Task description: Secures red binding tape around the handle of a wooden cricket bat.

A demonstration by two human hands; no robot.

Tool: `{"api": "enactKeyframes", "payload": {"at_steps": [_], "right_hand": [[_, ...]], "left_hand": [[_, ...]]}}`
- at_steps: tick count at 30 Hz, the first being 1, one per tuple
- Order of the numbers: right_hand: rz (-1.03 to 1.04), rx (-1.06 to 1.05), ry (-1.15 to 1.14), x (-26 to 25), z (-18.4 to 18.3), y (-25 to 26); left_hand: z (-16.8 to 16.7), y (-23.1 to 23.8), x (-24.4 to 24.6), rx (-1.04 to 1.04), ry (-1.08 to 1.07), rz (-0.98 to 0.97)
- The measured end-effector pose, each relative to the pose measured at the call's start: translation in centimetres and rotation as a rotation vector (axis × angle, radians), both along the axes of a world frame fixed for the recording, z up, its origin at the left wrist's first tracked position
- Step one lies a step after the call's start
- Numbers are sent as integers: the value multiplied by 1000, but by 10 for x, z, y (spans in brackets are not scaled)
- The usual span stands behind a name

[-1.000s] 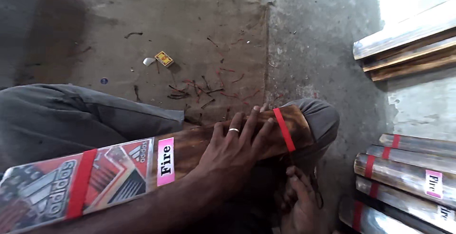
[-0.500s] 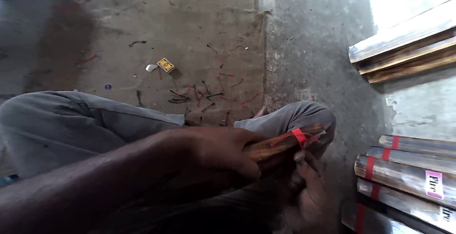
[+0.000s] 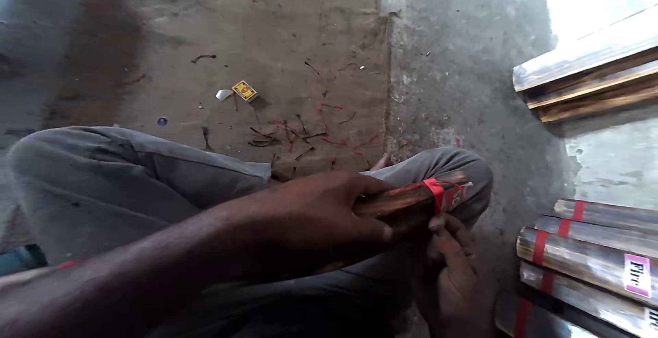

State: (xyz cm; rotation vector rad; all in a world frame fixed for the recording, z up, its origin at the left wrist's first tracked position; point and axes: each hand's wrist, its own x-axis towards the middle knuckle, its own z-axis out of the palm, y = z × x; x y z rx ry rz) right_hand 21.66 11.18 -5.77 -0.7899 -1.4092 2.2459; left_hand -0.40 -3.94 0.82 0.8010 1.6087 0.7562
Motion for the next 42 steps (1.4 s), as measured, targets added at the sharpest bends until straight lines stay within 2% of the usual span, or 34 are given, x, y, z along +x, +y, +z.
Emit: {"api": "enactKeyframes", "payload": {"at_steps": [2,4,7,9,11,13,19,23,28,31,35,39,42], "right_hand": [[2,-9,-4,-4,1,1],[3,-17,-34,-10,3,2],[-2,-132,-42,-20,7,3],[18,-183,-48,-23,7,5],[9,-178,-115,-21,8,4],[-35,-169,-180,-14,9,0],[-129,-230,-136,28,-11,-15],[-101,-336,-65,42,-14,-19],[-131,-426,-141,43,-15,-27],[-149,-462,-191,40,-13,-25],[-146,-478,-145,36,-18,-24],[-74,-432,-64,33,-16,-24],[-53,-358,1,20,1,-27]], "left_hand": [[-2,-1,-3,-31,102,26],[-2,-3,3,-39,322,118],[-4,-9,37,160,968,198],[-12,-9,71,284,1240,111],[-31,-7,98,215,1391,-9],[-49,-2,100,146,1491,-66],[-48,4,89,120,1487,-144],[-48,7,91,127,1452,-129],[-42,15,86,155,1322,-155],[-43,16,84,167,1332,-150],[-42,17,79,191,1302,-117],[-32,20,59,211,1134,-110],[-6,22,34,115,880,-158]]}}
